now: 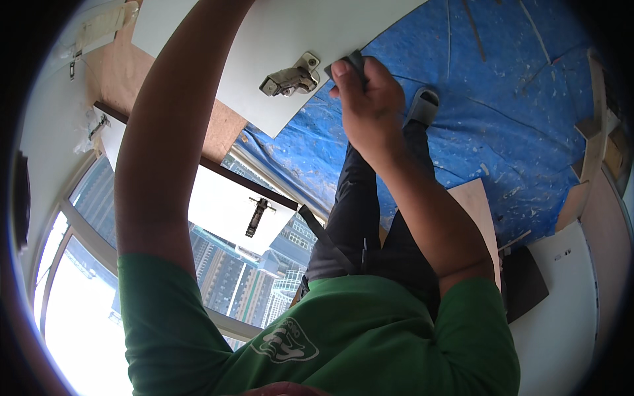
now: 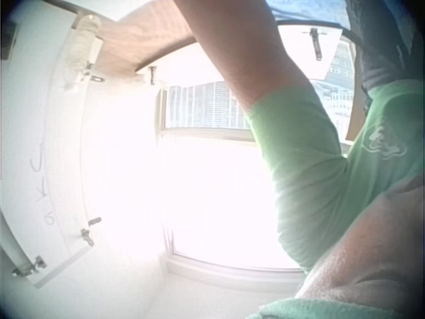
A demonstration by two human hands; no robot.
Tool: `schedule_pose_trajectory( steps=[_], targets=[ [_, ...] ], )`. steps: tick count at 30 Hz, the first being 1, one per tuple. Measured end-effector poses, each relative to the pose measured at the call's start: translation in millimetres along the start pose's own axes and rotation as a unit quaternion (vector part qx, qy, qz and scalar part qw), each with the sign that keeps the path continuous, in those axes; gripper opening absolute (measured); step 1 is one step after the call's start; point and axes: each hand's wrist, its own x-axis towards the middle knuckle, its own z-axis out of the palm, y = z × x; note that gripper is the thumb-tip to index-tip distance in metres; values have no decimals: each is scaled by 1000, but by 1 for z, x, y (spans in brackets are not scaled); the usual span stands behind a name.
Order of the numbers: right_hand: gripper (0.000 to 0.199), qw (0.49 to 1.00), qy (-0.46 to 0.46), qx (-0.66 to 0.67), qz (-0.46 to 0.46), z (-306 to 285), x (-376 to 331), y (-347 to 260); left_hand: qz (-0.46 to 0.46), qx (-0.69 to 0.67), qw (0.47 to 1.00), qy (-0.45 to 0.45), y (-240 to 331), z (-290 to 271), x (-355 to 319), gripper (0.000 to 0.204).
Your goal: The person marks a white cabinet door with a pencil and ruler, then sands the edges and hinge area with sandpaper. They move around the room, briefly touch their face, and return to sanding the door edges.
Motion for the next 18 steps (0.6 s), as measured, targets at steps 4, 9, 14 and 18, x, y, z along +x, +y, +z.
schedule_pose_trajectory(
  steps=[4, 9, 14, 18],
  targets=[
    [24, 1000, 0, -29, 1, 5, -8, 34, 2, 3, 1000, 6, 1, 4, 4, 68],
    [22, 999, -39, -24, -22, 6, -11, 22, 8, 6, 1000, 14, -1, 4, 3, 68],
    [28, 995, -49, -68, -54, 13, -20, 38, 13, -8, 1000, 11, -2, 4, 6, 68],
    [29, 992, -71, -73, -68, 12, -18, 43, 11, -12, 1000, 15, -6, 6, 3, 68]
  ],
)
